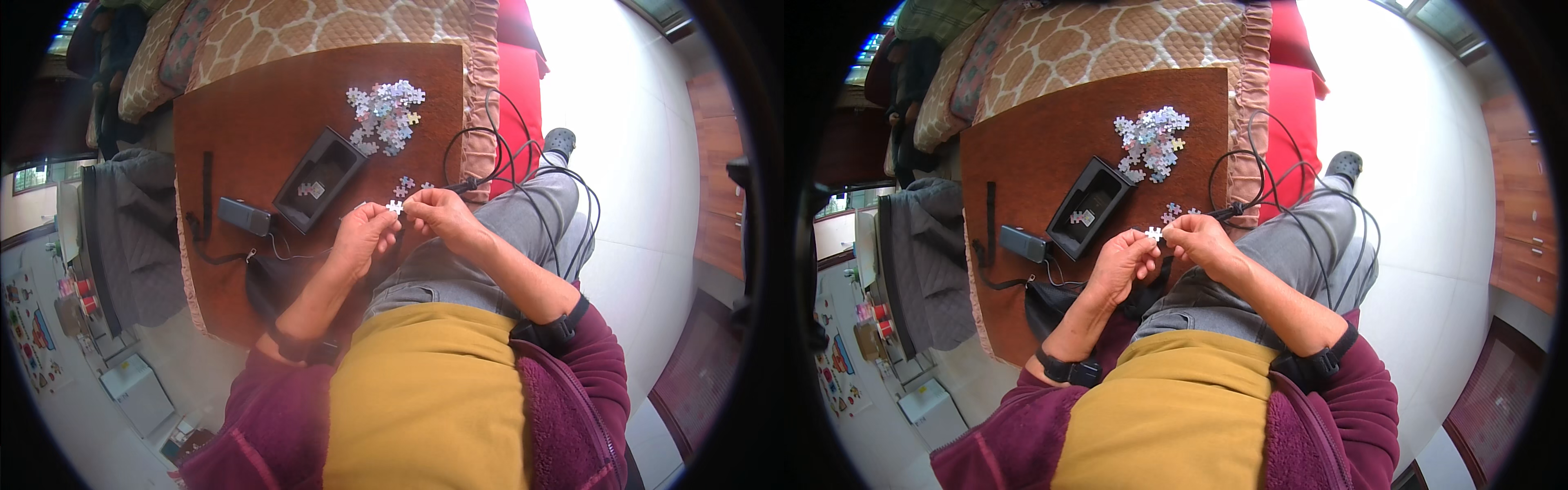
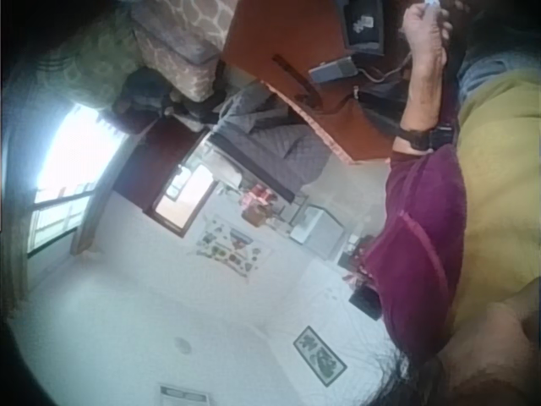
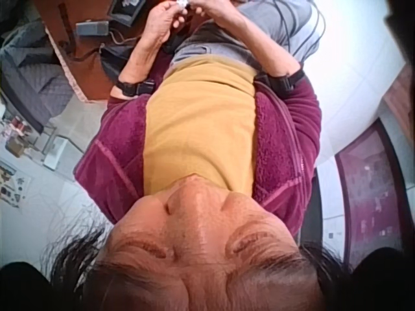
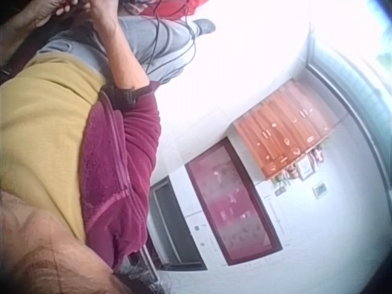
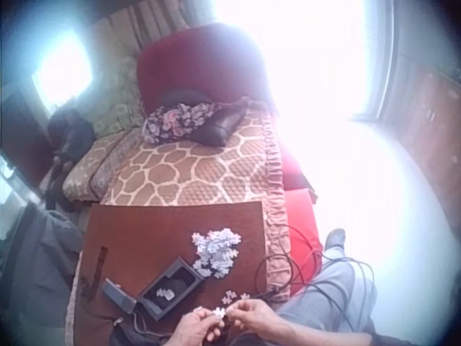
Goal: The person sits on the floor and assembles jigsaw puzzle pieces by hand. They repeatedly pick up pieces, align edges, and connect them into a growing cluster on the table.
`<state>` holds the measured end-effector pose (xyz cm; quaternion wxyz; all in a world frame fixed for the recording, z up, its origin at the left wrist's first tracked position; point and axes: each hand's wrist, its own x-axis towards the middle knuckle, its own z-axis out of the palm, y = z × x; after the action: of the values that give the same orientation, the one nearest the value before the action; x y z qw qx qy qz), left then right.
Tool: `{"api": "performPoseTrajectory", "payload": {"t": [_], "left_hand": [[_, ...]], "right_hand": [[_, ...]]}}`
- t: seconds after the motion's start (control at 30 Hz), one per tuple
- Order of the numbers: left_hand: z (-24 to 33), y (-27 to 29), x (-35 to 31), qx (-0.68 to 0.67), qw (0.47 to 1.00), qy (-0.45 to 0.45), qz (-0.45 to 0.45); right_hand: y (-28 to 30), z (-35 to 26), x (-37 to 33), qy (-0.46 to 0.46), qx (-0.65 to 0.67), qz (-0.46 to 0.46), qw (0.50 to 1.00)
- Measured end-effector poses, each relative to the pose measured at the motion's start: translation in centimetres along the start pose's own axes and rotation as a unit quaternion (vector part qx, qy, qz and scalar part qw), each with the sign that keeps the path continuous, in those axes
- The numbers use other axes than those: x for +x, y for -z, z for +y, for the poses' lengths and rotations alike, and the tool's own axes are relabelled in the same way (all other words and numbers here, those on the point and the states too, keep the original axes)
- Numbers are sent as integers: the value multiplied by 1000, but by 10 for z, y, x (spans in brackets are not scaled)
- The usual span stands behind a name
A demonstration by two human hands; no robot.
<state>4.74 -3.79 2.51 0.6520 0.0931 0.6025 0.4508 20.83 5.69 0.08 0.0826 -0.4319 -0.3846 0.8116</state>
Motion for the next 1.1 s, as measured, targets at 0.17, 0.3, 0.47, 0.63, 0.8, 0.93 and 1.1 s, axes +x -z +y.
{"api": "performPoseTrajectory", "payload": {"t": [0.17,0.3,0.47,0.63,0.8,0.93,1.1], "left_hand": [[7,14,5,-20,999,-31,32],[31,51,14,-76,987,-90,107],[37,68,24,-128,977,-50,165],[27,74,14,-154,974,-53,155],[7,60,0,-155,983,-36,94],[1,41,1,-130,990,-8,56],[2,23,3,-98,995,34,-3]], "right_hand": [[10,-6,4,25,-65,42,997],[23,-12,19,184,-314,92,927],[22,-20,53,346,-586,46,731],[11,-21,74,302,-742,-47,597],[8,-13,78,318,-728,-21,607],[12,-16,76,307,-700,29,644],[15,-32,38,357,-438,27,825]]}}
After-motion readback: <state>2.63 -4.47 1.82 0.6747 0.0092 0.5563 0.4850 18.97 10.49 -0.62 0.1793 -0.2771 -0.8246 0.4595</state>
